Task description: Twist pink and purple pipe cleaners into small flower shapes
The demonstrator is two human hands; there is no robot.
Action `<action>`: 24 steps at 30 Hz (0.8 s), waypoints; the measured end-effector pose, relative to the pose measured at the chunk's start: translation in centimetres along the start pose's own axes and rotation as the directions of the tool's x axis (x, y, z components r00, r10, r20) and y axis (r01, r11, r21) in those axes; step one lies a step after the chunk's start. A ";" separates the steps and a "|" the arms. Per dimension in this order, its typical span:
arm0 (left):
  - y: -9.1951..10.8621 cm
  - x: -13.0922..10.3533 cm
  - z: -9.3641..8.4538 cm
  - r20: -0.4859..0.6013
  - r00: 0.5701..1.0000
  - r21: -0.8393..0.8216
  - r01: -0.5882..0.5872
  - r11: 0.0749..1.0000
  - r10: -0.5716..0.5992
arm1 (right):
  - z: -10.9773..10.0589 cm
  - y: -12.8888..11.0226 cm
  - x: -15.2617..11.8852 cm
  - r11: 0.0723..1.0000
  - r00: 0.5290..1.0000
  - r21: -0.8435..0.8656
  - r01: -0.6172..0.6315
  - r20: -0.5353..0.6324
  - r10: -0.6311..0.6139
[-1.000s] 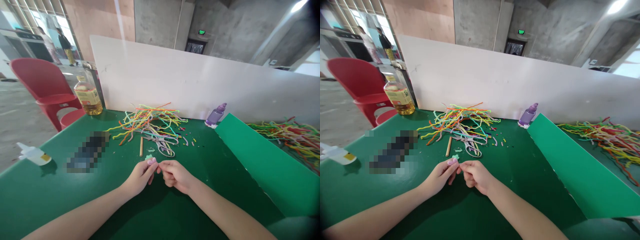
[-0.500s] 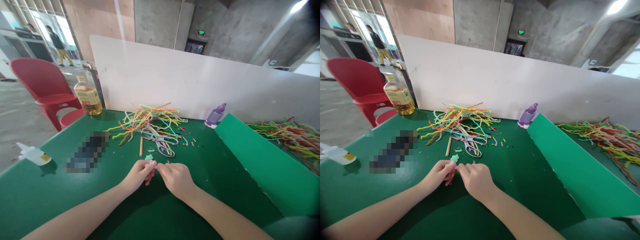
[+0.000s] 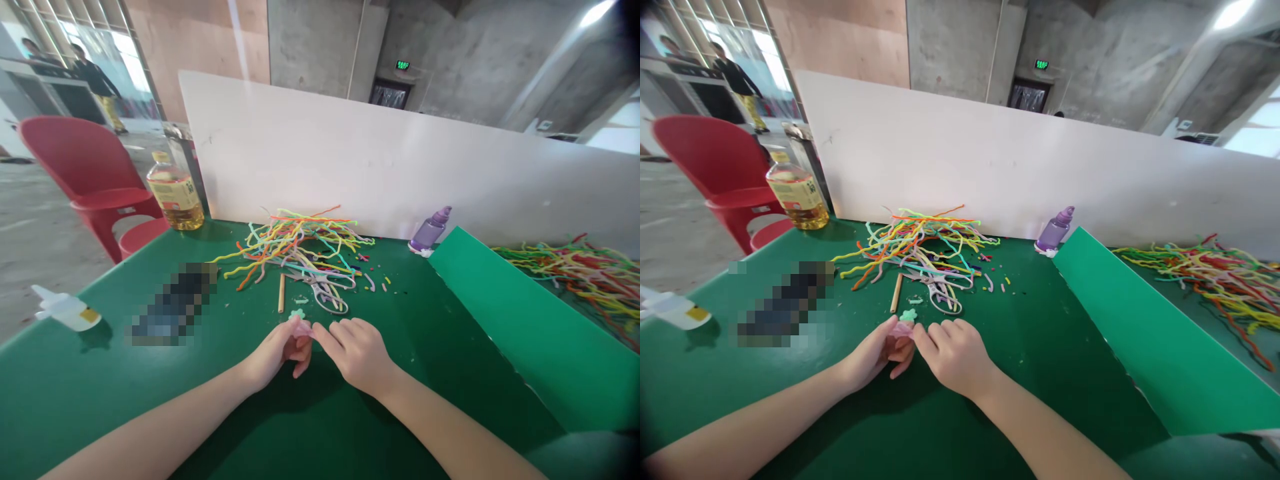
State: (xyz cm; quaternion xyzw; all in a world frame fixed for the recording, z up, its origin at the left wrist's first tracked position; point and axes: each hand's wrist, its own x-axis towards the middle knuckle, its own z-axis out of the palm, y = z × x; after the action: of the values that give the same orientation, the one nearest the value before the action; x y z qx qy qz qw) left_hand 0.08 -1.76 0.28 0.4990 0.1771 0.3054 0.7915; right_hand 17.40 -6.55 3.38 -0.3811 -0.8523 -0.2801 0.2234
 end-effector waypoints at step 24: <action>0.2 -0.1 0.5 -0.147 0.987 0.086 -0.045 0.995 0.057 | 0.7 0.3 -0.4 1.000 0.997 0.005 -0.028 0.071 0.027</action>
State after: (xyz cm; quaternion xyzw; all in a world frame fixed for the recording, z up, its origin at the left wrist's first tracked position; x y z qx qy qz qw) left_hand 0.20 -2.08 0.69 0.5111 0.2356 0.3545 0.7468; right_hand 17.79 -6.09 2.70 -0.4018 -0.8551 -0.2607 0.1983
